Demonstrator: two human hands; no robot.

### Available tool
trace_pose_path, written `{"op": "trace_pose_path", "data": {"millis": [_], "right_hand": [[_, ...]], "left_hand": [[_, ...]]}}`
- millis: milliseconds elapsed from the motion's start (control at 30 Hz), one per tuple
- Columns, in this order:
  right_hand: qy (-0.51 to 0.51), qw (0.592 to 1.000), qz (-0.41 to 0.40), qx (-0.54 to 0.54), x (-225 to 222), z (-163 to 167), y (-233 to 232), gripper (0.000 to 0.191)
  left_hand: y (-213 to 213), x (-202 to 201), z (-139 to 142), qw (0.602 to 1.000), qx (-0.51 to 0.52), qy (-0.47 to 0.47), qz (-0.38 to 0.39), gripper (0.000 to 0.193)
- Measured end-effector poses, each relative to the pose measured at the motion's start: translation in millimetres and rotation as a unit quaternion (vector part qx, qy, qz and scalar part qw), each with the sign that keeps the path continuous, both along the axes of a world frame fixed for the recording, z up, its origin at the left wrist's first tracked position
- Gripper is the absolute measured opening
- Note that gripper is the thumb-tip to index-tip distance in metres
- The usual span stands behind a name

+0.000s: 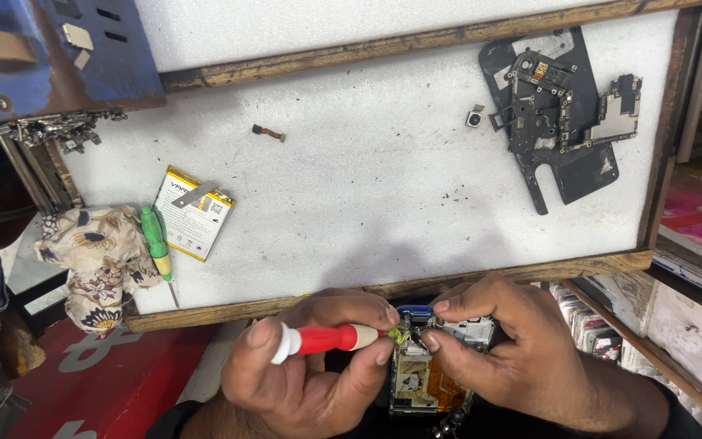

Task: The person works on the internal components of a disassembled smartphone. They use a red-handled tool to apply a substance to the circuit board and manipulate small connectors with their fingers.

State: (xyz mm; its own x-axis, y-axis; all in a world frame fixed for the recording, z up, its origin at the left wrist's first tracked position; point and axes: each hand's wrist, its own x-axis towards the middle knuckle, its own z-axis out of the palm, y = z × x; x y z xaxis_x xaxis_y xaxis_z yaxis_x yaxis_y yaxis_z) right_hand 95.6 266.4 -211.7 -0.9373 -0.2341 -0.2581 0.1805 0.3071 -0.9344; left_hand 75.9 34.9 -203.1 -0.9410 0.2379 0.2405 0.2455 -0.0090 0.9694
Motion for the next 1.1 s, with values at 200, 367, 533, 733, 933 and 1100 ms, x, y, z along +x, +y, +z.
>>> {"op": "trace_pose_path", "data": {"millis": [200, 367, 533, 733, 933, 1100], "right_hand": [[-0.028, 1.000, -0.006, 0.000, 0.7, 3.2, 0.1, 0.032], [-0.011, 1.000, 0.000, -0.008, -0.9, 3.4, 0.6, 0.032], [0.005, 1.000, 0.000, 0.008, -2.1, 5.8, 1.3, 0.033], [0.004, 1.000, -0.006, -0.001, -3.4, 8.1, 1.1, 0.032], [0.009, 1.000, -0.001, 0.004, -3.6, 8.5, 1.9, 0.034], [0.003, 1.000, -0.007, -0.001, -3.2, 4.0, 1.6, 0.034]], "left_hand": [[2.2, -0.7, 0.6, 1.000, -0.003, 0.008, 0.021, 0.092], [5.7, 0.8, 3.0, 0.999, 0.016, -0.017, 0.024, 0.093], [5.0, 0.2, 2.6, 1.000, -0.009, -0.001, 0.019, 0.093], [8.6, 2.7, -2.3, 0.999, 0.023, -0.009, 0.032, 0.093], [6.5, 9.3, -1.4, 0.998, 0.034, -0.050, 0.029, 0.091], [7.9, 10.9, -6.9, 0.996, 0.043, -0.064, 0.034, 0.091]]}}
